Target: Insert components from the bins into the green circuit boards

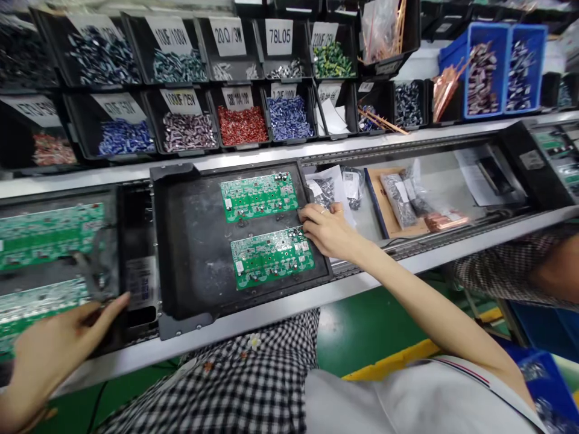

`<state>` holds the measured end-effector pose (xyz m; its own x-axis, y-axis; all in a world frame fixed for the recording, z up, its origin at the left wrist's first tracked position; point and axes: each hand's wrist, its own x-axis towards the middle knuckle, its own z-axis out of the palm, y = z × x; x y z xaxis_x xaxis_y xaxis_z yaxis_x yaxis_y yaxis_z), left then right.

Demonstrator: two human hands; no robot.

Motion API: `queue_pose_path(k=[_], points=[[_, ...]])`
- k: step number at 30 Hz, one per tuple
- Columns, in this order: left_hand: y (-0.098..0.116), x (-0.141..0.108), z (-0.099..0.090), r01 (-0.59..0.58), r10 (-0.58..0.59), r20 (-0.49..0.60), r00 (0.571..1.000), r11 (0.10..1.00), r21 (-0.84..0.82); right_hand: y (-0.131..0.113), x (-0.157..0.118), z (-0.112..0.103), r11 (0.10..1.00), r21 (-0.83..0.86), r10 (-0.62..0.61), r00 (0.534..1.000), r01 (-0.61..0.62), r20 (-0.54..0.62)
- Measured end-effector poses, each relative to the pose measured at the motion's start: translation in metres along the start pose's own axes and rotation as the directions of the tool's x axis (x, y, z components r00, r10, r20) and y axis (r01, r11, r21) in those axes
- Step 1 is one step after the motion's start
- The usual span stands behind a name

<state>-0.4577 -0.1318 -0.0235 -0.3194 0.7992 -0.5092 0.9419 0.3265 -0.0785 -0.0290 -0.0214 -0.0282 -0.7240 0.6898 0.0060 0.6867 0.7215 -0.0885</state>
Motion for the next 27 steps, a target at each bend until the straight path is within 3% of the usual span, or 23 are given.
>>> queue_pose_path(k=[4, 6, 10, 13, 16, 18, 20, 21, 22, 24, 25, 27], points=[[0.056, -0.011, -0.018, -0.179, 0.156, 0.156, 0.975, 0.972, 0.151, -0.01, -0.001, 0.004, 0.992, -0.121, -0.015, 1.0, 0.014, -0.011], [0.068, -0.012, -0.021, -0.235, 0.206, 0.172, 0.963, 0.956, 0.176, -0.014, -0.004, 0.006, 0.985, -0.171, -0.018, 1.0, 0.015, -0.016], [0.081, -0.013, -0.017, -0.227, 0.204, 0.14, 0.969, 0.959, 0.169, -0.018, -0.009, -0.001, 0.98, -0.191, 0.05, 0.999, -0.052, -0.017], [0.104, -0.022, -0.008, -0.252, 0.243, 0.128, 0.961, 0.966, 0.058, -0.022, 0.0, -0.016, 0.975, -0.152, 0.149, 0.984, -0.162, -0.099], [0.136, -0.038, 0.001, -0.371, 0.403, 0.099, 0.91, 0.898, -0.238, -0.031, 0.026, -0.026, 0.984, -0.073, 0.15, 0.974, -0.164, -0.169], [0.148, -0.046, 0.001, -0.437, 0.578, 0.082, 0.812, 0.695, -0.572, -0.035, 0.047, -0.027, 0.994, -0.016, 0.103, 0.984, -0.107, -0.144], [0.146, -0.046, -0.008, -0.287, 0.683, 0.036, 0.73, 0.353, -0.891, -0.035, 0.063, -0.023, 0.997, 0.026, 0.078, 0.994, -0.076, -0.077], [0.14, -0.042, -0.017, -0.126, 0.68, 0.019, 0.733, 0.163, -0.978, -0.033, 0.068, -0.021, 0.996, 0.038, 0.078, 0.996, -0.077, -0.038], [0.132, -0.035, -0.027, 0.05, 0.643, 0.027, 0.765, -0.018, -0.999, -0.03, 0.071, -0.018, 0.996, 0.041, 0.084, 0.996, -0.084, 0.005], [0.117, -0.017, -0.049, 0.324, 0.511, 0.131, 0.85, -0.309, -0.894, -0.021, 0.07, -0.012, 0.994, 0.025, 0.106, 0.991, -0.108, 0.078], [0.112, -0.007, -0.059, 0.393, 0.448, 0.197, 0.872, -0.398, -0.829, -0.017, 0.067, -0.009, 0.992, 0.008, 0.127, 0.987, -0.129, 0.101], [0.111, 0.011, -0.074, 0.436, 0.356, 0.286, 0.89, -0.478, -0.763, -0.01, 0.059, -0.005, 0.981, -0.026, 0.195, 0.973, -0.193, 0.12]])
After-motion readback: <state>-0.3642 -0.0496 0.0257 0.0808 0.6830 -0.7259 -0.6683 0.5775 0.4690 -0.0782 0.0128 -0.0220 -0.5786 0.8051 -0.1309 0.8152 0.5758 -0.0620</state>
